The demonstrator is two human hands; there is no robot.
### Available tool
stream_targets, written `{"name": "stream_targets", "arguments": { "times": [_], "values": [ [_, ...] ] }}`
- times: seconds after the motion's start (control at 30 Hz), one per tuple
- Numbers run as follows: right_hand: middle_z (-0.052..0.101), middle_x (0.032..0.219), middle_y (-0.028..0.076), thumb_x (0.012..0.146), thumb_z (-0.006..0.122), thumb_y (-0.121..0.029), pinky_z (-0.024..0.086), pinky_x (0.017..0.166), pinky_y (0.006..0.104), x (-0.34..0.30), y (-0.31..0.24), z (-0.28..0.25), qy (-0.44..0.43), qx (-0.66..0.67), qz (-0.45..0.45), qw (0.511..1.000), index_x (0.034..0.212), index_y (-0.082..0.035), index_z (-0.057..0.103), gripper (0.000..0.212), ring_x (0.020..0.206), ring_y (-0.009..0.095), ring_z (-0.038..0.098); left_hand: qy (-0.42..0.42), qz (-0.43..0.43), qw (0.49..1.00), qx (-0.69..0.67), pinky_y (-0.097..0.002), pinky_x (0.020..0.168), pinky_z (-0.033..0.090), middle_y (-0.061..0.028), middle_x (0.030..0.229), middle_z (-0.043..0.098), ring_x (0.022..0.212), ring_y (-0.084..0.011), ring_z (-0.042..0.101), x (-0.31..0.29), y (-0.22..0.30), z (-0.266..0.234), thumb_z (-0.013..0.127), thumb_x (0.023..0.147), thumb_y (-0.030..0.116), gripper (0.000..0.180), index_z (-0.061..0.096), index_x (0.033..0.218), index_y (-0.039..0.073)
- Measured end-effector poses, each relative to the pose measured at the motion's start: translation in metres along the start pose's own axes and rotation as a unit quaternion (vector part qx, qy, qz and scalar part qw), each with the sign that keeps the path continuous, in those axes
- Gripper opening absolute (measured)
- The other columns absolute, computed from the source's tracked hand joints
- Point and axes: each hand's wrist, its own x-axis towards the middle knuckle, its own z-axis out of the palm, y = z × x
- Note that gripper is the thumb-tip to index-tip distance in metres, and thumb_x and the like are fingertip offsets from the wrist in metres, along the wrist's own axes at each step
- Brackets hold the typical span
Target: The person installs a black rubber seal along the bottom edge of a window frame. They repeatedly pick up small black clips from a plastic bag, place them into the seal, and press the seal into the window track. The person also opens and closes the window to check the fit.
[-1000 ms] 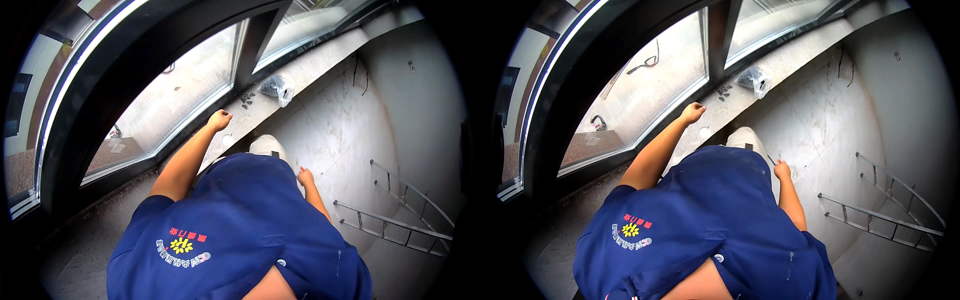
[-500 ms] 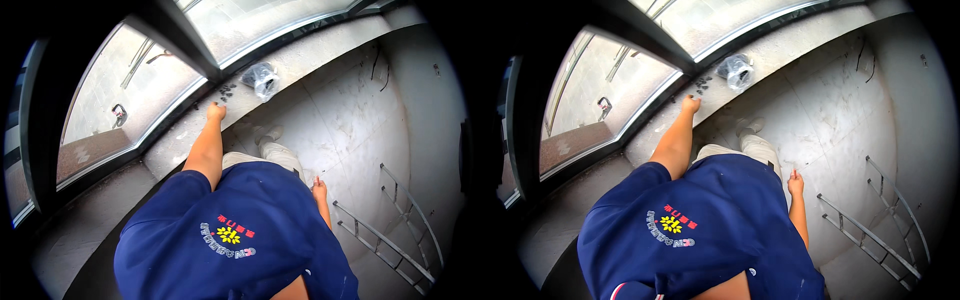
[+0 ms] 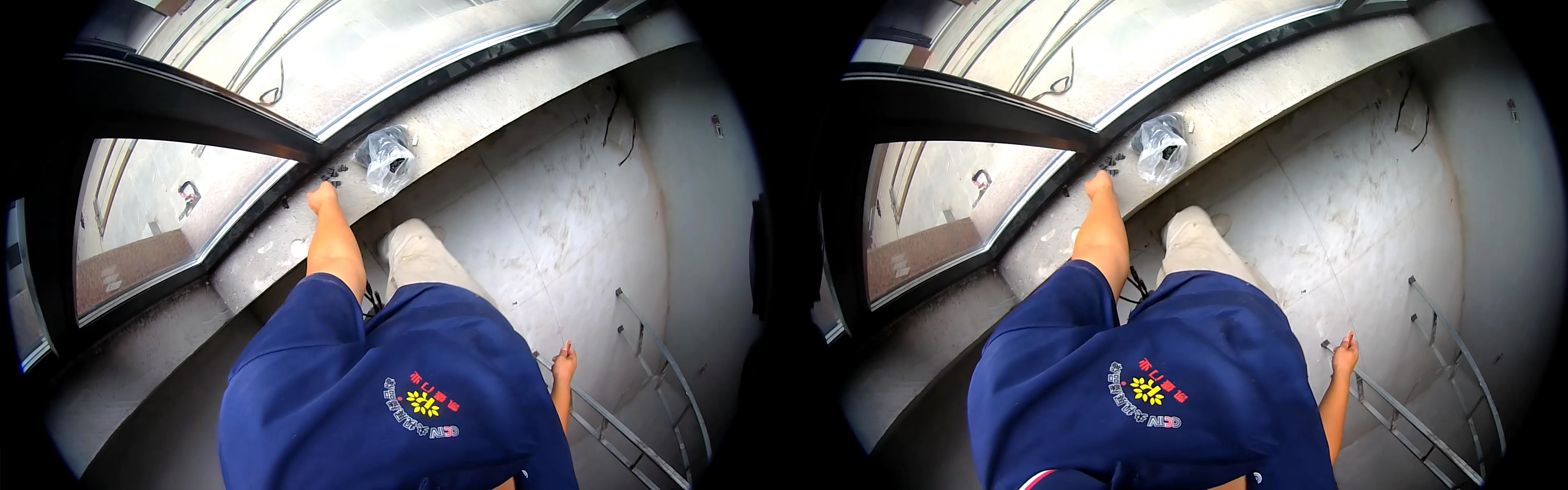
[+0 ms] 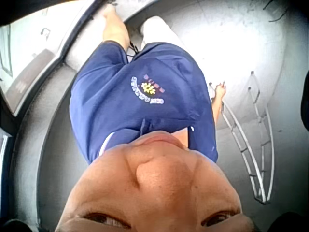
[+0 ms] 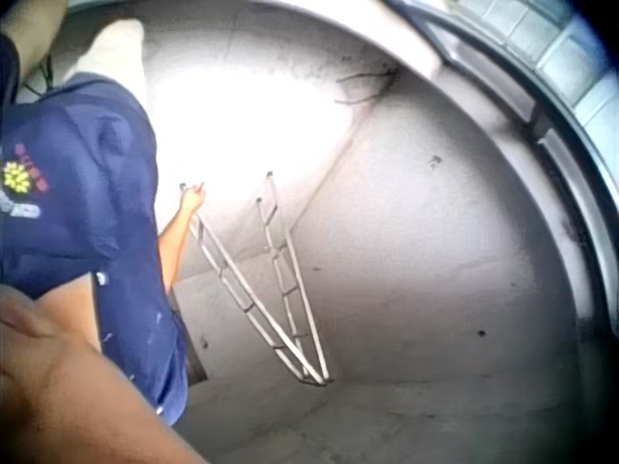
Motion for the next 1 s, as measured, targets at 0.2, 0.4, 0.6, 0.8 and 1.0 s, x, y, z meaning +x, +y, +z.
{"name": "stream_targets", "arguments": {
  "times": [0.2, 0.4, 0.6, 0.8, 1.0],
  "values": [
    [0.067, 0.072, 0.016, 0.098, 0.054, -0.032, 0.05, 0.069, 0.0446, -0.033, -0.008, 0.001, 0.046, -0.155, -0.054, 0.985, 0.088, 0.001, 0.062, 0.035, 0.069, 0.032, 0.067, -0.005, -0.01, 0.998, 0.063, -0.0464, 0.092, 0.053, -0.0236, 0.107, 0.071, 0.101, -0.0396, 0.069, -0.007, 0.012, 0.003, 0.069, 0.075, 0.019, 0.034, 0.07, 0.101, -0.002],
    [0.069, 0.081, 0.018, 0.097, 0.055, -0.031, 0.051, 0.071, 0.0443, -0.019, -0.059, 0.0, -0.016, -0.196, -0.063, 0.979, 0.092, 0.001, 0.062, 0.033, 0.074, 0.032, 0.068, 0.055, 0.002, 0.998, 0.043, -0.0467, 0.087, 0.055, -0.0208, 0.106, 0.071, 0.097, -0.038, 0.07, 0.001, -0.007, 0.014, 0.073, 0.078, 0.021, 0.032, 0.07, 0.103, 0.003],
    [0.062, 0.073, 0.008, 0.1, 0.054, -0.027, 0.048, 0.06, 0.0299, 0.044, -0.144, 0.018, -0.029, -0.044, -0.075, 0.996, 0.095, -0.001, 0.059, 0.027, 0.063, 0.016, 0.059, 0.03, 0.066, 0.986, -0.152, -0.0405, 0.073, 0.057, -0.0177, 0.098, 0.072, 0.085, -0.031, 0.072, -0.026, 0.015, 0.004, 0.075, 0.084, 0.012, 0.029, 0.066, 0.108, -0.002],
    [0.061, 0.068, 0.006, 0.102, 0.051, -0.032, 0.048, 0.061, 0.0312, 0.091, -0.25, 0.034, -0.051, -0.106, -0.144, 0.983, 0.093, -0.002, 0.059, 0.032, 0.061, 0.015, 0.058, -0.189, -0.019, 0.872, -0.451, -0.0295, 0.067, 0.062, -0.0178, 0.092, 0.069, 0.079, -0.0255, 0.072, -0.077, 0.115, -0.008, 0.066, 0.09, -0.002, 0.018, 0.061, 0.107, -0.008],
    [0.059, 0.065, 0.005, 0.103, 0.05, -0.031, 0.045, 0.056, 0.032, 0.146, -0.311, 0.042, -0.044, -0.026, -0.153, 0.987, 0.09, -0.004, 0.058, 0.031, 0.057, 0.014, 0.056, -0.254, -0.145, 0.856, -0.426, -0.0338, 0.071, 0.067, -0.0133, 0.107, 0.064, 0.091, -0.027, 0.069, -0.124, 0.204, 0.04, 0.062, 0.088, -0.01, 0.021, 0.061, 0.108, -0.003]
  ]
}}
